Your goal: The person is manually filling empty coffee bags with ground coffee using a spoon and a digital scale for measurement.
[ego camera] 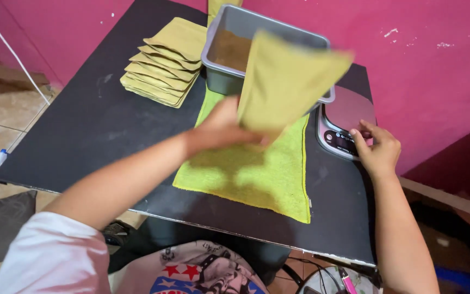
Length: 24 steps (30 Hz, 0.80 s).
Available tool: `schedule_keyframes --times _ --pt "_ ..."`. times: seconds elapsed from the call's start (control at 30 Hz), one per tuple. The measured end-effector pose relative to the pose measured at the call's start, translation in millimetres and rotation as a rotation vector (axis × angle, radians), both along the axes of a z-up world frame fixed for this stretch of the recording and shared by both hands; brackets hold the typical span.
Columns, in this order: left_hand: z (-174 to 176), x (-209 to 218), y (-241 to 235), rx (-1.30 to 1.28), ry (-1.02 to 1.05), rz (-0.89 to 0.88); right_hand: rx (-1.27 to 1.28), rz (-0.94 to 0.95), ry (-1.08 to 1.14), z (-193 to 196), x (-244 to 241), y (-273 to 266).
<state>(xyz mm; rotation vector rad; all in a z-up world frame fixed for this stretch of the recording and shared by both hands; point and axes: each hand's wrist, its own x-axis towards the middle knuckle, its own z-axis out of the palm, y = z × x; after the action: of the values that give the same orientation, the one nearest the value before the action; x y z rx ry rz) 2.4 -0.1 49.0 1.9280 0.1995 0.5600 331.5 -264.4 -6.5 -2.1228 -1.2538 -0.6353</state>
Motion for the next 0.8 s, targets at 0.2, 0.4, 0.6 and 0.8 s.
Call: schedule_keyframes --times 0.2,0.4,0.6,0.8 --pt "118 22 15 0.321 -0.285 0.279 -0.01 0.02 0.03 1 -2 0" --pt "72 4 13 0.288 -0.359 0.205 -0.04 0.01 0.039 3 -4 0" --pt "-39 -5 30 -0.114 -0.083 0.008 0.096 0.083 0.042 2 -9 8" --pt "-54 -15 40 0.0 0.179 -0.085 0.089 0.357 -0.031 -8 -34 37"
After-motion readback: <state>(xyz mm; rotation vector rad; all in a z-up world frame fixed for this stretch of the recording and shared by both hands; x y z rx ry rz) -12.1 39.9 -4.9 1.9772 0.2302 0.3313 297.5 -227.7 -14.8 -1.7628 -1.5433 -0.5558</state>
